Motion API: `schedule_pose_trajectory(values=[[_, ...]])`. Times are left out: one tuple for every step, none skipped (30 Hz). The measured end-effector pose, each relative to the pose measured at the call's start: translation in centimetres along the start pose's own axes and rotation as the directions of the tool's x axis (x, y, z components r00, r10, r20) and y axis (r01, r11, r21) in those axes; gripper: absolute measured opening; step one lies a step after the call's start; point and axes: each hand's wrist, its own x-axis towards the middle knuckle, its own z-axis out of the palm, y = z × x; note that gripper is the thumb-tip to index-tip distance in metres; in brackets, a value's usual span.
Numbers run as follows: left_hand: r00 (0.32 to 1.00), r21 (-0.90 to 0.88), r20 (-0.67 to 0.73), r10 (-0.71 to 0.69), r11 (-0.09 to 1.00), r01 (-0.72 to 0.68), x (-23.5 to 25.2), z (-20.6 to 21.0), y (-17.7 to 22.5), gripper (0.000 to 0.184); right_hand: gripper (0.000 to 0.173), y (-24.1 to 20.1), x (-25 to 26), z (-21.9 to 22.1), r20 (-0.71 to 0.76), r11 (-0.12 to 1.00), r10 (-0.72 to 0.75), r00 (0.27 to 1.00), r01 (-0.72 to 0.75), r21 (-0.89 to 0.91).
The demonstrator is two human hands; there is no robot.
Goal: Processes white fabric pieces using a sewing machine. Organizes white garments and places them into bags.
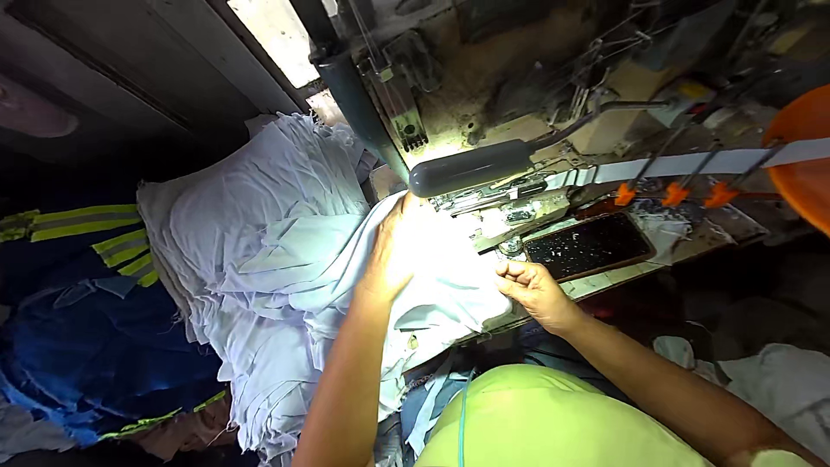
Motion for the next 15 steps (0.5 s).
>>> schedule_pose_trajectory(values=[[1.000, 0.012, 0.027, 0.000, 1.000, 0.000, 0.7, -0.4, -0.6, 0.025, 0.015, 0.2, 0.4, 0.2, 0.019, 1.000, -0.016, 1.000, 0.016, -0.013], [0.999, 0.034, 0.046, 0.012, 0.999, -0.013, 1.4, -0.6, -1.2, 0.025, 0.014, 0.2, 0.7, 0.4, 0.042, 0.999, -0.033, 0.999, 0.034, -0.027], [0.997, 0.049, 0.058, 0.041, 0.998, -0.044, 2.1, -0.7, -1.9, 0.026, 0.014, 0.3, 1.1, 0.6, 0.062, 0.998, -0.047, 0.997, 0.049, -0.042], [0.996, 0.043, 0.072, 0.061, 0.997, -0.064, 2.9, -0.7, -2.5, 0.028, 0.014, 0.4, 1.4, 0.9, 0.068, 0.996, -0.061, 0.996, 0.065, -0.056], [0.993, 0.037, 0.062, 0.103, 0.994, -0.106, 3.6, -0.6, -3.3, 0.027, 0.014, 0.4, 1.8, 1.1, 0.063, 0.994, -0.081, 0.995, 0.085, -0.061], [0.989, 0.033, 0.035, 0.145, 0.989, -0.147, 4.1, -0.4, -4.0, 0.026, 0.015, 0.5, 2.2, 1.4, 0.048, 0.992, -0.104, 0.993, 0.107, -0.063], [0.983, 0.035, -0.002, 0.184, 0.982, -0.184, 4.6, -0.1, -4.7, 0.024, 0.015, 0.6, 2.5, 1.7, 0.026, 0.991, -0.118, 0.993, 0.120, -0.065], [0.979, 0.039, -0.026, 0.204, 0.978, -0.203, 5.0, 0.0, -5.1, 0.024, 0.015, 0.6, 2.9, 2.0, 0.012, 0.990, -0.123, 0.992, 0.123, -0.069], [0.981, 0.043, -0.033, 0.193, 0.981, -0.191, 5.4, 0.1, -5.3, 0.024, 0.016, 0.6, 3.2, 2.1, 0.015, 0.989, -0.120, 0.993, 0.121, -0.080], [0.991, 0.040, -0.022, 0.133, 0.990, -0.132, 5.8, -0.1, -4.9, 0.026, 0.017, 0.5, 3.6, 2.2, 0.031, 0.990, -0.105, 0.994, 0.108, -0.094], [1.000, 0.008, 0.019, 0.010, 1.000, -0.010, 6.1, -0.6, -4.1, 0.029, 0.018, 0.4, 3.9, 2.2, 0.055, 0.990, -0.090, 0.994, 0.095, -0.107], [0.996, -0.014, 0.038, -0.086, 0.996, 0.086, 6.4, -0.8, -3.6, 0.034, 0.019, 0.2, 4.1, 2.3, 0.081, 0.989, -0.079, 0.994, 0.089, -0.119], [0.994, -0.015, 0.019, -0.104, 0.994, 0.104, 6.4, -0.8, -3.9, 0.039, 0.020, 0.0, 4.2, 2.3, 0.099, 0.986, -0.078, 0.992, 0.091, -0.139], [0.999, 0.038, -0.026, -0.028, 0.999, 0.029, 6.4, -0.4, -5.4, 0.042, 0.021, -0.1, 4.3, 2.3, 0.106, 0.982, -0.085, 0.991, 0.101, -0.162], [0.999, 0.102, -0.018, 0.033, 0.994, -0.031, 6.3, -0.1, -7.5, 0.044, 0.022, -0.2, 4.3, 2.2, 0.107, 0.973, -0.107, 0.988, 0.126, -0.193]])
